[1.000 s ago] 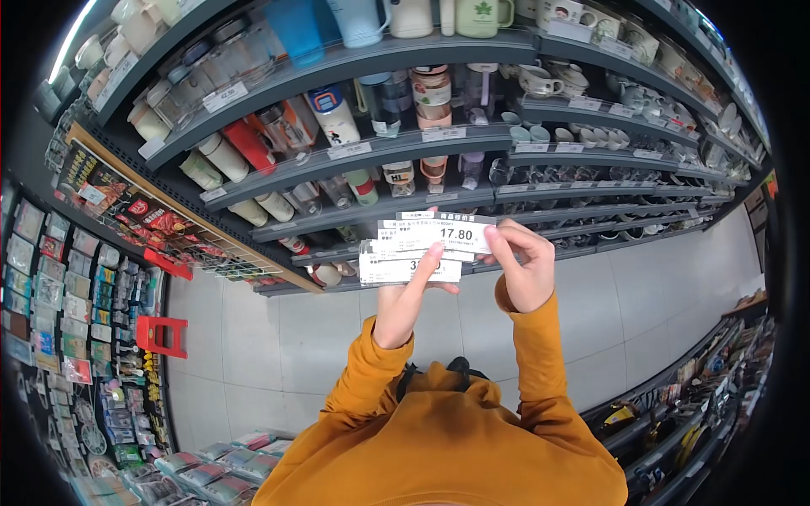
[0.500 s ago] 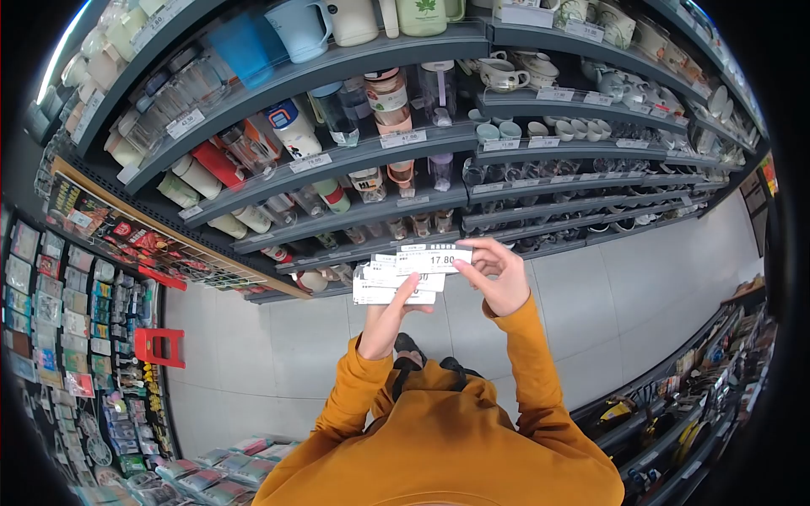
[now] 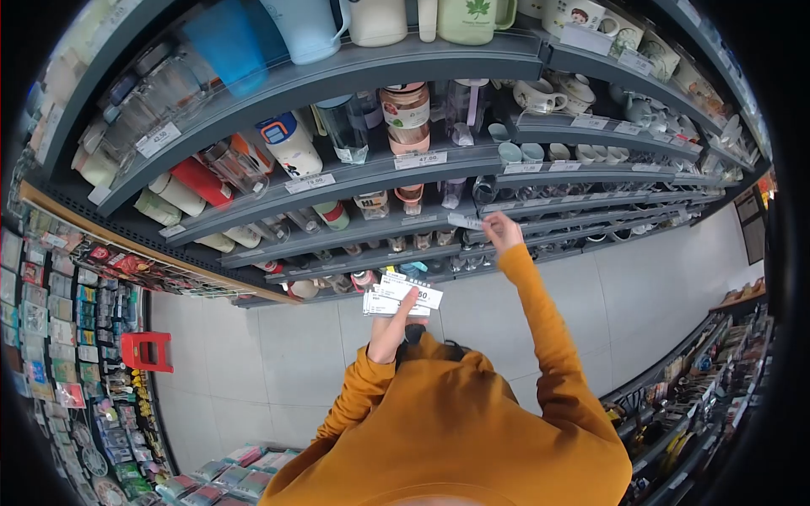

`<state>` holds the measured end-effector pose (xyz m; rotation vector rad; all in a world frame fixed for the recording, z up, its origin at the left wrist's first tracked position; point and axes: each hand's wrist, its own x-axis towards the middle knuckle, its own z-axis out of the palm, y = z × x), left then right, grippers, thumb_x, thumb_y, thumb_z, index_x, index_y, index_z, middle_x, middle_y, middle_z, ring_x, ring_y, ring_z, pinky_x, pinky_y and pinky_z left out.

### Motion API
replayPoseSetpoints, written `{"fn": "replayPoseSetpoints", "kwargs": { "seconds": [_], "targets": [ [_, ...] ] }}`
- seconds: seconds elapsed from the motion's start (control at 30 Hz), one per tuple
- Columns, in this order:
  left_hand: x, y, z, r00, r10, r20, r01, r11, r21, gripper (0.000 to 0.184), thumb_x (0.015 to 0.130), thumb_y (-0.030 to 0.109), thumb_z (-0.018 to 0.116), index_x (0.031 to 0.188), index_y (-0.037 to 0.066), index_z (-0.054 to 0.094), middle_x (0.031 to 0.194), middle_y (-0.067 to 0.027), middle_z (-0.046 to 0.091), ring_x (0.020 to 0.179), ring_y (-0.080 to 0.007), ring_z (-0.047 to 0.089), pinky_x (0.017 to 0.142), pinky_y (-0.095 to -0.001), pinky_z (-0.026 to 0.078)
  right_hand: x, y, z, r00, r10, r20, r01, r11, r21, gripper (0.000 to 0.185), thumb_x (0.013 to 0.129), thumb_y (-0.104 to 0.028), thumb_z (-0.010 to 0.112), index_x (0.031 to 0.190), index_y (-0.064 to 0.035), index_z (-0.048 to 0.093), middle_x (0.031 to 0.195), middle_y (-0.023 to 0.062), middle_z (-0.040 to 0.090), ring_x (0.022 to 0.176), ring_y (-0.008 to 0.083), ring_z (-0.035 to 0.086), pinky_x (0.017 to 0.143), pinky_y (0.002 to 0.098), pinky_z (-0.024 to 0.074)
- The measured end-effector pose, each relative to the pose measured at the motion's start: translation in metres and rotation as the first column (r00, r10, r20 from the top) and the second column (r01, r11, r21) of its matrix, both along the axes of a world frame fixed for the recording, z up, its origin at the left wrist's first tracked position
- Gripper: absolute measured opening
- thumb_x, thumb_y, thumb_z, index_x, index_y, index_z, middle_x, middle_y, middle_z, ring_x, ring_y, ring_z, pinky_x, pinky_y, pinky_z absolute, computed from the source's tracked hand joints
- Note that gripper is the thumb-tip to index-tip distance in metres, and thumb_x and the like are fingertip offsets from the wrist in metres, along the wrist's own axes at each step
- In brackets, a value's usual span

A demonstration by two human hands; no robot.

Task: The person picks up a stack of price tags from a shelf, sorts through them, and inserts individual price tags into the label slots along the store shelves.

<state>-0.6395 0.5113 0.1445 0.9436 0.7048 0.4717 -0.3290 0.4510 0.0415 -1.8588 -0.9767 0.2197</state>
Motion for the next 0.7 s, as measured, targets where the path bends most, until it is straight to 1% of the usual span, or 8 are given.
{"fn": "replayPoseSetpoints", "kwargs": {
  "seconds": [0.03,0.07,0.13,0.23,0.27,0.37,0.57,0.7],
  "targets": [
    [0.004,0.004,-0.001,1.0,0.027,-0.012,-0.027,1.0,-0.01,0.022,0.093,0.017,0.06,0.109,0.002,0.058,0.096,-0.0072,0.065,0.078,-0.0127,0.062,0.059,-0.0273,0.05,0.009,0.01,-0.004,0.998,-0.004,-0.064,-0.001,0.998,-0.068,0.014,0.084,-0.011,0.067,0.095,-0.0033,0.062,0.076,0.0133,0.068,0.07,0.0214,0.068,0.064,0.0311,0.0515],
    [0.007,0.011,-0.002,1.0,0.025,-0.01,-0.025,1.0,-0.002,0.021,0.093,0.017,0.06,0.108,0.002,0.058,0.094,-0.0065,0.064,0.076,-0.0124,0.061,0.058,-0.027,0.05,0.017,0.019,-0.008,0.995,0.003,-0.098,-0.017,0.991,-0.135,0.017,0.084,-0.01,0.067,0.099,-0.0027,0.063,0.082,0.0118,0.068,0.077,0.0184,0.068,0.068,0.0305,0.0519],
    [0.012,0.025,-0.004,1.0,0.022,-0.006,-0.022,1.0,0.019,0.019,0.093,0.017,0.06,0.105,0.003,0.059,0.09,-0.0052,0.063,0.073,-0.0117,0.06,0.056,-0.0265,0.049,0.031,0.038,-0.026,0.999,-0.019,-0.033,0.012,0.975,-0.22,0.017,0.083,-0.01,0.068,0.099,-0.0047,0.065,0.084,0.0129,0.069,0.079,0.0209,0.068,0.069,0.0308,0.0521],
    [0.015,0.047,-0.01,1.0,0.008,-0.01,-0.008,0.998,0.067,0.021,0.091,0.017,0.063,0.105,0.002,0.057,0.089,-0.0041,0.062,0.07,-0.0097,0.058,0.052,-0.0245,0.048,0.044,0.06,-0.036,1.0,0.008,0.009,-0.006,0.989,-0.145,0.015,0.083,-0.011,0.068,0.097,-0.005,0.065,0.082,0.0109,0.068,0.075,0.0233,0.068,0.069,0.0317,0.052],
    [0.014,0.051,-0.01,1.0,0.006,-0.014,-0.005,0.997,0.071,0.021,0.091,0.016,0.063,0.105,0.002,0.057,0.088,-0.004,0.062,0.07,-0.0094,0.058,0.051,-0.0241,0.047,0.058,0.068,-0.058,0.999,0.031,-0.038,-0.035,0.993,-0.114,0.014,0.083,-0.011,0.067,0.095,-0.0037,0.064,0.081,0.0112,0.067,0.075,0.0242,0.067,0.069,0.0326,0.0516],
    [0.014,0.066,-0.008,1.0,0.011,-0.026,-0.008,0.996,0.092,0.02,0.09,0.014,0.063,0.104,0.002,0.055,0.085,-0.0036,0.061,0.067,-0.0081,0.057,0.047,-0.0224,0.044,0.068,0.077,-0.062,0.998,0.048,0.049,-0.035,0.969,-0.246,0.012,0.083,-0.012,0.067,0.092,-0.0058,0.062,0.08,0.0097,0.067,0.073,0.0241,0.067,0.067,0.0322,0.0512],
    [0.022,0.079,-0.018,0.999,0.027,-0.038,-0.024,0.997,0.072,0.02,0.091,0.016,0.063,0.103,0.003,0.056,0.084,-0.0028,0.061,0.066,-0.0074,0.056,0.047,-0.022,0.044,0.084,0.081,-0.073,0.986,0.131,0.107,-0.06,0.862,-0.503,0.014,0.083,-0.014,0.067,0.095,-0.0142,0.061,0.083,0.0071,0.069,0.073,0.0244,0.067,0.067,0.0334,0.0512],
    [0.03,0.083,-0.013,0.999,-0.008,-0.052,0.013,0.996,0.093,0.019,0.092,0.019,0.062,0.1,0.002,0.059,0.082,-0.0025,0.061,0.065,-0.0076,0.056,0.048,-0.0225,0.043,0.093,0.087,-0.08,0.973,0.202,0.114,-0.117,0.851,-0.512,0.012,0.084,-0.018,0.066,0.095,-0.0144,0.062,0.082,0.0056,0.069,0.073,0.0239,0.067,0.068,0.0333,0.0513]
  ]
}}
